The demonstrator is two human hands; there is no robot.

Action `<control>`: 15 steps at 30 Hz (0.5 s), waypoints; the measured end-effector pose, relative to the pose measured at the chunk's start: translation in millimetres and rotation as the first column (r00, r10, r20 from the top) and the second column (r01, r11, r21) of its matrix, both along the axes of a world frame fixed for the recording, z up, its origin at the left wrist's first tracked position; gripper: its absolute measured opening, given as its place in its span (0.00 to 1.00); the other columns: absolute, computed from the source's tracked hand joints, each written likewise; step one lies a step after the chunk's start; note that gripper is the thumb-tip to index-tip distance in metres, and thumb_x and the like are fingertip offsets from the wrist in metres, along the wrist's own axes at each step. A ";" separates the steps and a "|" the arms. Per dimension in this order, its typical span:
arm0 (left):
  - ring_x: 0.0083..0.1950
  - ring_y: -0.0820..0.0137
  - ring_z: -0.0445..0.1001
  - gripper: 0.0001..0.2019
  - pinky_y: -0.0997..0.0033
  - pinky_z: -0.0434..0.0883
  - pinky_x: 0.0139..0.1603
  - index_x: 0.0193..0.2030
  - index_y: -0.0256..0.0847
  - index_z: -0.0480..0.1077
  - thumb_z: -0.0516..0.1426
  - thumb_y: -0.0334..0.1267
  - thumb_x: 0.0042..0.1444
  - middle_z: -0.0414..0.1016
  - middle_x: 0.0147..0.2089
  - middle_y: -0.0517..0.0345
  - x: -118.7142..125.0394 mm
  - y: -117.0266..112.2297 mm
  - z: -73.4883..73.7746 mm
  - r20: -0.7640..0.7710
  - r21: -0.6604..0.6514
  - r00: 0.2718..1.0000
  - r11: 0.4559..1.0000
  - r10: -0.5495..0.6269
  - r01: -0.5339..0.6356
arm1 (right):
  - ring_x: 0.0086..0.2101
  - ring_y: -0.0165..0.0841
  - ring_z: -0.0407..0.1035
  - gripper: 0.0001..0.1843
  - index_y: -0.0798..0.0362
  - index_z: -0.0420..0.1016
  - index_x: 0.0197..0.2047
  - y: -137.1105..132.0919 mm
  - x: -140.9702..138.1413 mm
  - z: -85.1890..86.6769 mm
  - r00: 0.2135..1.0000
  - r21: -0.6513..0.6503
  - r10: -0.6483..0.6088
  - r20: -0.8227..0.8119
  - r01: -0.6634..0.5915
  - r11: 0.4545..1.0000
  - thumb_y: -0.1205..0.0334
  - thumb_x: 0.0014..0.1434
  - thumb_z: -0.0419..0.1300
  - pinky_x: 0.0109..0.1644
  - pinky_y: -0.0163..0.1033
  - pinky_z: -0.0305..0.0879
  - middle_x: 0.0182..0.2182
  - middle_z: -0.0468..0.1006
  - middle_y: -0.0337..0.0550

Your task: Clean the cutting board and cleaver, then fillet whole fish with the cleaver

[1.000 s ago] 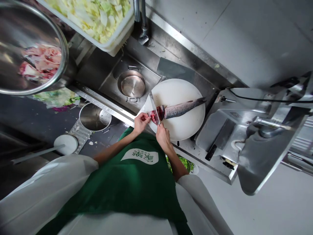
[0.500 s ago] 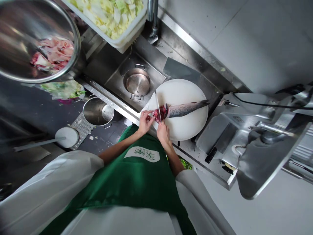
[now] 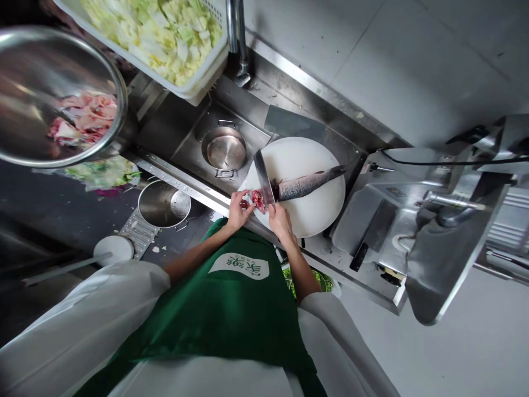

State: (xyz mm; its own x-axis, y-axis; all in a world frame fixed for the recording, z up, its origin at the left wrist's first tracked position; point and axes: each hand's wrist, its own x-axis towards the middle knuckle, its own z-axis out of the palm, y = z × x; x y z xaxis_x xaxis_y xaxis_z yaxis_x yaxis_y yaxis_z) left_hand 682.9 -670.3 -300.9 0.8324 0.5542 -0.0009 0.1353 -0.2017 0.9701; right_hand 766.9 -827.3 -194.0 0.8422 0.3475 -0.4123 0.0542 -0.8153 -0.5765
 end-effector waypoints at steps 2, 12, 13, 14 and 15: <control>0.35 0.74 0.72 0.22 0.67 0.77 0.42 0.61 0.47 0.71 0.65 0.38 0.61 0.66 0.54 0.52 0.1 -0.2 -0.2 0.006 -0.015 1.000 1.000 -0.010 0.010 | 0.39 0.43 0.79 0.20 0.56 0.78 0.51 8.4 -5.4 18.6 0.994 -0.055 0.012 0.109 -0.006 0.998 0.55 0.73 0.48 0.42 0.39 0.69 0.39 0.85 0.56; 0.34 0.75 0.70 0.21 0.70 0.75 0.39 0.59 0.44 0.73 0.63 0.34 0.58 0.67 0.51 0.54 4.8 3.8 11.4 0.001 -0.060 0.998 0.997 -0.056 0.056 | 0.41 0.42 0.79 0.17 0.57 0.78 0.50 29.4 -7.4 4.9 0.998 -0.164 0.066 0.025 -0.061 0.985 0.59 0.74 0.49 0.44 0.38 0.68 0.40 0.84 0.57; 0.33 0.75 0.69 0.22 0.70 0.75 0.39 0.59 0.44 0.73 0.63 0.33 0.58 0.67 0.51 0.54 5.8 4.8 12.3 -0.007 -0.057 0.998 0.997 -0.060 0.060 | 0.40 0.41 0.79 0.16 0.57 0.78 0.47 28.1 -3.2 -3.2 0.998 -0.158 0.056 -0.004 -0.056 0.986 0.60 0.74 0.50 0.43 0.37 0.68 0.40 0.84 0.56; 0.33 0.75 0.69 0.22 0.70 0.75 0.39 0.59 0.44 0.73 0.62 0.32 0.57 0.67 0.50 0.54 6.8 5.7 13.0 -0.016 -0.052 0.998 0.997 -0.063 0.062 | 0.39 0.40 0.79 0.16 0.57 0.78 0.46 25.7 1.6 -9.4 0.999 -0.140 0.036 -0.023 -0.039 0.989 0.59 0.73 0.51 0.42 0.37 0.68 0.38 0.84 0.55; 0.33 0.75 0.69 0.23 0.69 0.75 0.39 0.59 0.44 0.73 0.62 0.30 0.56 0.67 0.50 0.54 7.6 6.4 13.3 -0.022 -0.046 0.998 0.997 -0.063 0.062 | 0.36 0.39 0.78 0.17 0.57 0.78 0.45 22.5 6.6 -13.3 0.999 -0.115 0.009 -0.047 -0.014 0.993 0.58 0.73 0.51 0.39 0.36 0.68 0.36 0.84 0.53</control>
State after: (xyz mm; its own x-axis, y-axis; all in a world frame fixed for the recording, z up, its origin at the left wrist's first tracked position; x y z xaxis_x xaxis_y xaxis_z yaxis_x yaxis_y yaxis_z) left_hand 690.5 -663.9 -287.6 0.8646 0.5004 -0.0449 0.1471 -0.1665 0.9750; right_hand 773.6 -804.8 -207.3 0.8176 0.3050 -0.4883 0.0395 -0.8759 -0.4810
